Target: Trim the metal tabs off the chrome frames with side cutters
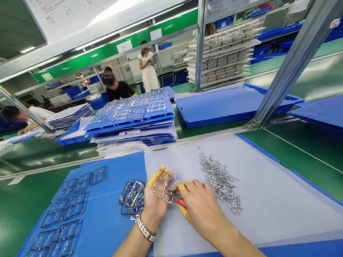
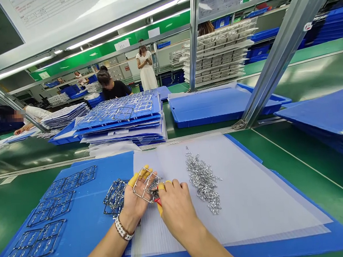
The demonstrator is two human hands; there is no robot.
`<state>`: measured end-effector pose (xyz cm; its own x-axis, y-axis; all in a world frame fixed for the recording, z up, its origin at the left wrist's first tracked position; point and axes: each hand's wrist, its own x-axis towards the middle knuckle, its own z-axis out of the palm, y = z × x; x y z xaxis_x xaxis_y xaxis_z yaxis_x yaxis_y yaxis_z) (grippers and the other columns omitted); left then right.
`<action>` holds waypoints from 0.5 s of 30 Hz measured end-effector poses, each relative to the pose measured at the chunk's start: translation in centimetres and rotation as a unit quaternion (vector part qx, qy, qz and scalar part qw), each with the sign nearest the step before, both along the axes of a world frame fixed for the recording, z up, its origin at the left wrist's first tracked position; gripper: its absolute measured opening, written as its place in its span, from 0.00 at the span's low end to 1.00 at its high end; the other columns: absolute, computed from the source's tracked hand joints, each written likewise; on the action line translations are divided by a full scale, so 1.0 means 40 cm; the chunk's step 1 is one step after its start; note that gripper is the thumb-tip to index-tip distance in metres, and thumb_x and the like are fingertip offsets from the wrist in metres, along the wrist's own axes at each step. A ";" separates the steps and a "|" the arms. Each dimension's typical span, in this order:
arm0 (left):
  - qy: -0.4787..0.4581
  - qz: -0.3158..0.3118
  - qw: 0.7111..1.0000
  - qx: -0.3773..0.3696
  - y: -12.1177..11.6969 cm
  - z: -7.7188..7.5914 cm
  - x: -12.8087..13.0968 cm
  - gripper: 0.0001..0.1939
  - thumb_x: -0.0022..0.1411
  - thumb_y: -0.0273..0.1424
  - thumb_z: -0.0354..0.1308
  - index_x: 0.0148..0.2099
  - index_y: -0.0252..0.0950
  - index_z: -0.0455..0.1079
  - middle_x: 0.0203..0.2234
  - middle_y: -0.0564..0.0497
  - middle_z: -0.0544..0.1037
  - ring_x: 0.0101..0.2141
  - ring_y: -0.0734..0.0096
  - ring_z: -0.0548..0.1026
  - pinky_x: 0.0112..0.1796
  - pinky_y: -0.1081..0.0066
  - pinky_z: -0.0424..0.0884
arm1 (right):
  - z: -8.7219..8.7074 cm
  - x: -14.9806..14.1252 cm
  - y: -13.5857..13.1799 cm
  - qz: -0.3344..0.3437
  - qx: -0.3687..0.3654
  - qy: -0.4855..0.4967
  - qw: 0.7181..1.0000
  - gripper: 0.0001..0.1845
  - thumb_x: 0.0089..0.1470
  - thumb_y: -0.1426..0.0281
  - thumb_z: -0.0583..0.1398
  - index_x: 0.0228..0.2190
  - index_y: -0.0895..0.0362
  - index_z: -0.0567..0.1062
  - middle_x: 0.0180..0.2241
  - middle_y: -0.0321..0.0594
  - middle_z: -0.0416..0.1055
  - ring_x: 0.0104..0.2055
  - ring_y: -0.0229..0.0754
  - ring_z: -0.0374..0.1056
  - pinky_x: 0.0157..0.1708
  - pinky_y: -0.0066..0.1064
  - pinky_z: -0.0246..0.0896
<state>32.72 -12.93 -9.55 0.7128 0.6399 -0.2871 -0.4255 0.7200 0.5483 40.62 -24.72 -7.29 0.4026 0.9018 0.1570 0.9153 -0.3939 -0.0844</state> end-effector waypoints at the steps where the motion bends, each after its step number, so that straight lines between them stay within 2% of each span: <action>1: 0.002 0.003 1.000 -0.001 0.000 -0.001 0.000 0.13 0.58 0.33 0.55 0.44 0.35 0.72 0.45 0.44 0.75 0.49 0.54 0.71 0.42 0.60 0.70 | 0.000 -0.002 0.002 -0.001 -0.001 -0.002 1.000 0.13 0.50 0.68 0.60 0.40 0.55 0.72 0.34 0.41 0.71 0.39 0.47 0.63 0.36 0.38 0.46; 5: 0.013 0.017 1.000 0.004 0.000 -0.009 0.000 0.12 0.57 0.32 0.56 0.43 0.35 0.73 0.45 0.44 0.75 0.49 0.54 0.70 0.43 0.60 0.70 | 0.003 -0.009 0.007 0.000 -0.002 -0.009 1.000 0.11 0.51 0.70 0.60 0.39 0.54 0.71 0.34 0.41 0.71 0.38 0.48 0.63 0.35 0.38 0.46; 10: 0.015 0.021 1.000 0.014 0.007 -0.013 -0.001 0.12 0.56 0.32 0.55 0.43 0.36 0.72 0.47 0.45 0.73 0.50 0.54 0.69 0.42 0.58 0.71 | 0.006 -0.013 0.003 0.001 -0.013 -0.044 0.999 0.13 0.50 0.79 0.57 0.38 0.55 0.72 0.32 0.40 0.71 0.35 0.45 0.65 0.33 0.37 0.48; 15: 0.027 -0.004 0.998 0.054 -0.007 -0.009 0.001 0.15 0.59 0.35 0.53 0.47 0.37 0.71 0.48 0.45 0.72 0.50 0.55 0.68 0.41 0.59 0.71 | -0.012 0.016 -0.024 0.004 0.047 -0.052 0.998 0.13 0.48 0.74 0.60 0.38 0.54 0.72 0.30 0.38 0.71 0.35 0.45 0.66 0.33 0.36 0.50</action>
